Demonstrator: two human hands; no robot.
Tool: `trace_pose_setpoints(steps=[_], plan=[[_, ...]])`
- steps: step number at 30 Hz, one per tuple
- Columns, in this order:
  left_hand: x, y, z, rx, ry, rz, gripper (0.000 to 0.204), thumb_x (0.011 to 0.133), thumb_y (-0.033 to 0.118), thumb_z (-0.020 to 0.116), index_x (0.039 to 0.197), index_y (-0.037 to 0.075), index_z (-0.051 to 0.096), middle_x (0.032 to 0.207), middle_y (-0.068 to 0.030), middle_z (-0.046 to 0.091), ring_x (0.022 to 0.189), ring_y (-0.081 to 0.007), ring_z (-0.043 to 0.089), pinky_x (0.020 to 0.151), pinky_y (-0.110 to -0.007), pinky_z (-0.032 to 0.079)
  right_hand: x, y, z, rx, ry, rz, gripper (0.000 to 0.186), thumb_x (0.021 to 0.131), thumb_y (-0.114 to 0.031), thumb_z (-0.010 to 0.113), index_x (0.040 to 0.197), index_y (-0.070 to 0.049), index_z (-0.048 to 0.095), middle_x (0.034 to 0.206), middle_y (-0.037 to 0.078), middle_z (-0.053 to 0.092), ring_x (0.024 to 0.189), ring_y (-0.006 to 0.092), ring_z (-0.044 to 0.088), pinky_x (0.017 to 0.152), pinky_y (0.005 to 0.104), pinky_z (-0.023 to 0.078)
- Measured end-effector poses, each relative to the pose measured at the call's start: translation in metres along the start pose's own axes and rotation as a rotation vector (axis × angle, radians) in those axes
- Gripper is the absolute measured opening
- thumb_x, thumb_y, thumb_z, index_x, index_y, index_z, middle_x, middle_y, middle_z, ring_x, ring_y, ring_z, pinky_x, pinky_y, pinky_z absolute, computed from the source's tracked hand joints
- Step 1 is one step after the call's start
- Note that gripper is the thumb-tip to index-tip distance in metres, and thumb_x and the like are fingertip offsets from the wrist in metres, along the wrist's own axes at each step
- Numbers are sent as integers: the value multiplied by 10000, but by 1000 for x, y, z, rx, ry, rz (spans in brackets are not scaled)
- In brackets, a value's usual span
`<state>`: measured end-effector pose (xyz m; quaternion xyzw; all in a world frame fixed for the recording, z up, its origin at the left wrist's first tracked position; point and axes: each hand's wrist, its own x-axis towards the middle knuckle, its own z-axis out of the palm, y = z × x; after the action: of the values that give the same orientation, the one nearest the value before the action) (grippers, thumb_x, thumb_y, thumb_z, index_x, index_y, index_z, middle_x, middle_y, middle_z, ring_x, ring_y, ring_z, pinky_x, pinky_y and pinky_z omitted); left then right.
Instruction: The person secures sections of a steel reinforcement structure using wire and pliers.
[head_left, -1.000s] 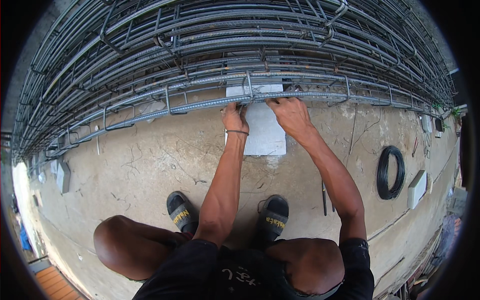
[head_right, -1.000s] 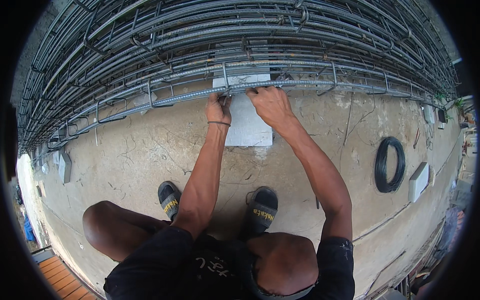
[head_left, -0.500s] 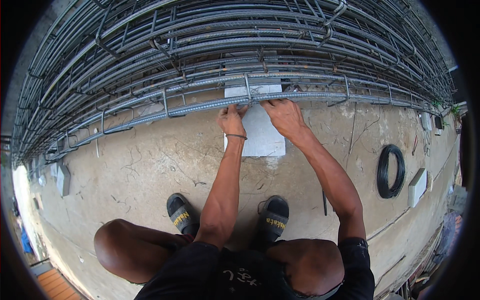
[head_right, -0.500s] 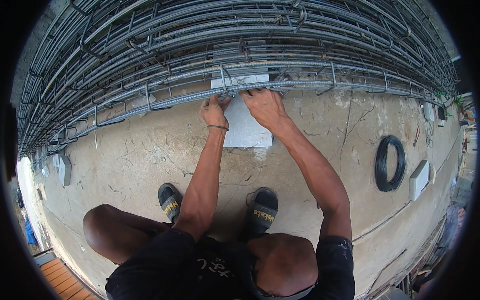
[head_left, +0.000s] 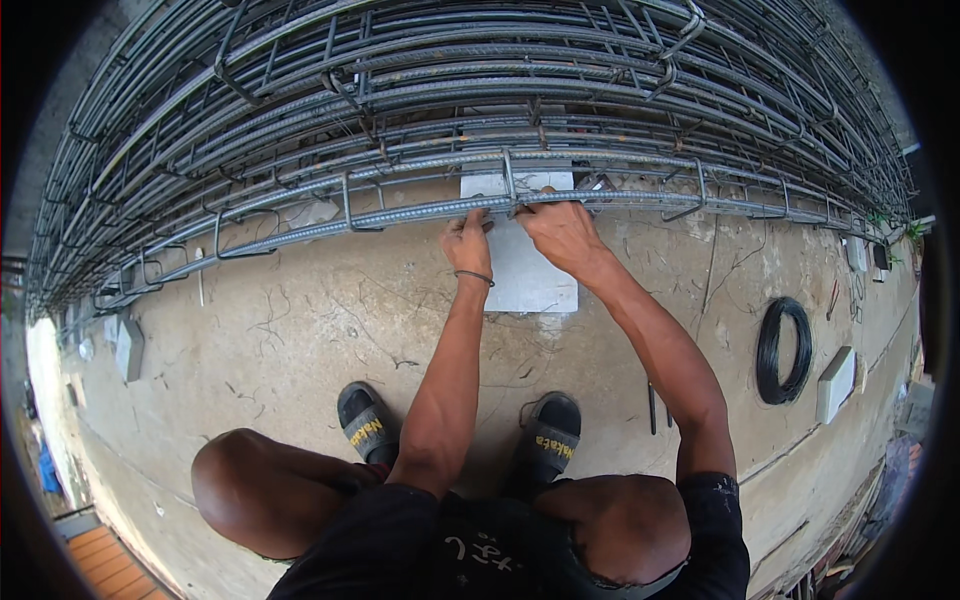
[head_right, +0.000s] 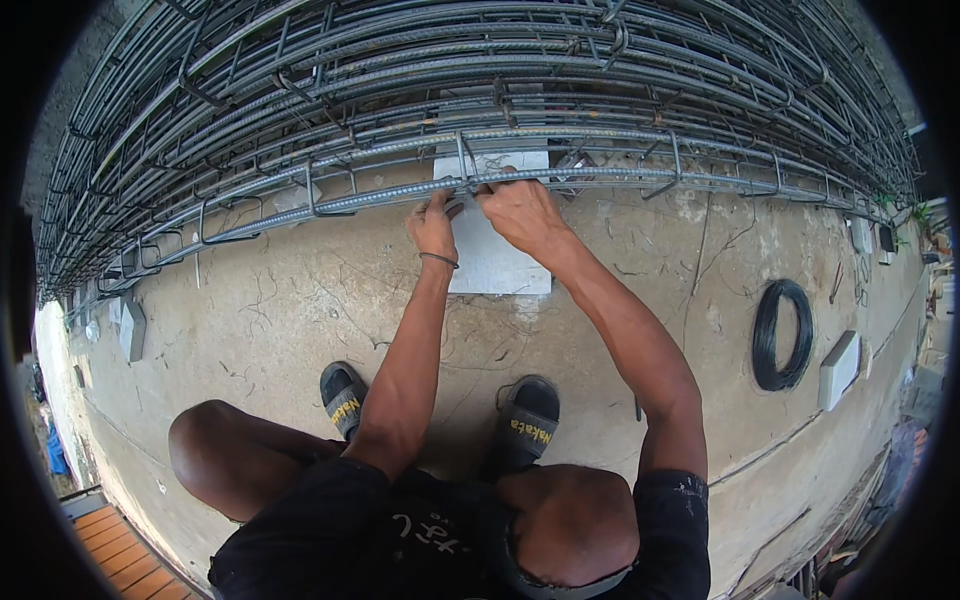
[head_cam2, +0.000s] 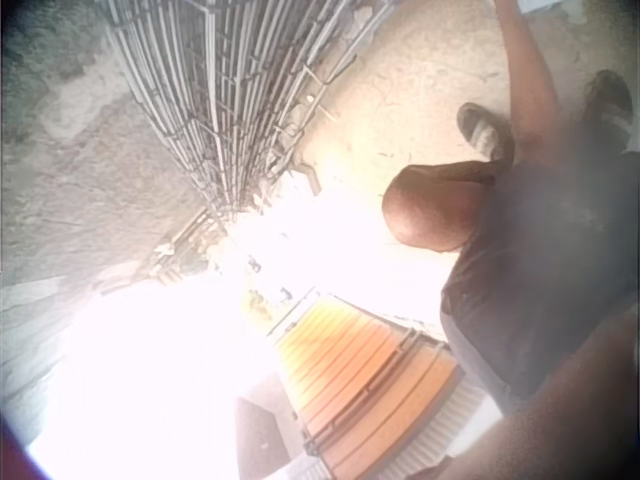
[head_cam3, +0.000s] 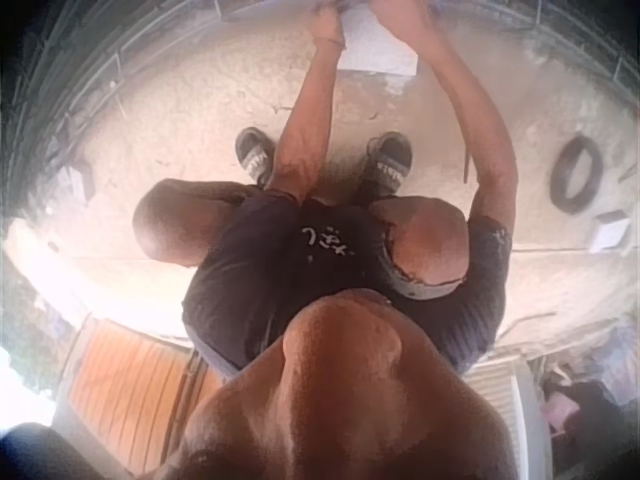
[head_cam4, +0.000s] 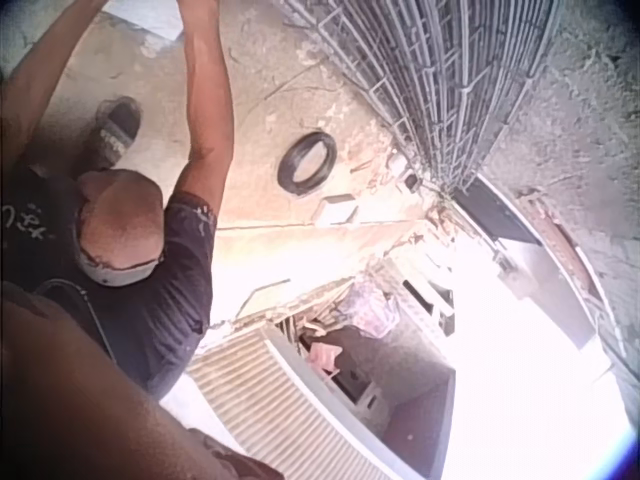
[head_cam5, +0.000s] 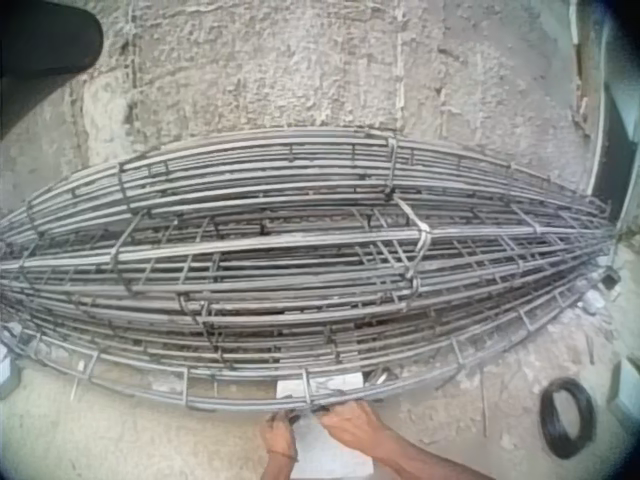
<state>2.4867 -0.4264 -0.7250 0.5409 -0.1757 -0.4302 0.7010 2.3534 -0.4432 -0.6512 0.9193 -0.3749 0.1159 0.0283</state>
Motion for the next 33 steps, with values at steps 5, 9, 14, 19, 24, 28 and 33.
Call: trace_pose_setpoints(steps=[5,9,14,19,24,28,33], plan=[[11,0,-13,183,-76,-41,201,836,151,569,843,-21,675,706,-83,631,574,-132,564,475,-250,424,-1,3,3,230,134,86,214,735,-54,613,940,-32,670,882,146,629,727,321,620,679,430,502],[17,-4,-21,234,-113,-46,209,830,168,574,820,-11,680,613,-61,593,482,-118,489,421,-240,355,-1,-12,17,246,179,191,176,745,-41,578,909,-4,631,873,156,625,791,315,628,641,393,516],[19,2,-12,192,-124,-55,208,844,136,551,805,-37,661,660,-78,613,550,-147,566,471,-255,435,0,-30,29,311,224,376,176,795,-24,529,953,5,600,853,182,642,728,346,636,618,423,508],[4,9,-5,-162,-135,-137,247,863,117,524,915,-119,579,859,-170,624,786,-271,653,650,-350,559,1,-48,32,444,211,567,180,819,-68,537,985,-11,578,819,207,642,720,387,626,621,475,483],[1,8,-5,-190,-139,-164,265,859,111,535,937,-141,549,919,-196,607,820,-301,640,729,-369,558,2,-45,30,587,259,600,170,835,-89,545,994,-32,569,773,217,637,732,387,621,624,481,473],[5,8,-9,-196,-148,-179,234,853,88,548,939,-129,548,923,-183,604,841,-296,636,757,-371,553,1,-40,21,626,129,620,176,833,-82,562,995,-17,582,810,223,638,786,392,619,671,462,481],[3,-2,-21,-93,-290,-75,262,859,108,602,991,-117,587,964,-178,624,850,-230,633,780,-333,540,4,-26,21,655,37,633,207,840,-59,572,1027,28,585,948,230,646,927,369,620,764,408,490]])
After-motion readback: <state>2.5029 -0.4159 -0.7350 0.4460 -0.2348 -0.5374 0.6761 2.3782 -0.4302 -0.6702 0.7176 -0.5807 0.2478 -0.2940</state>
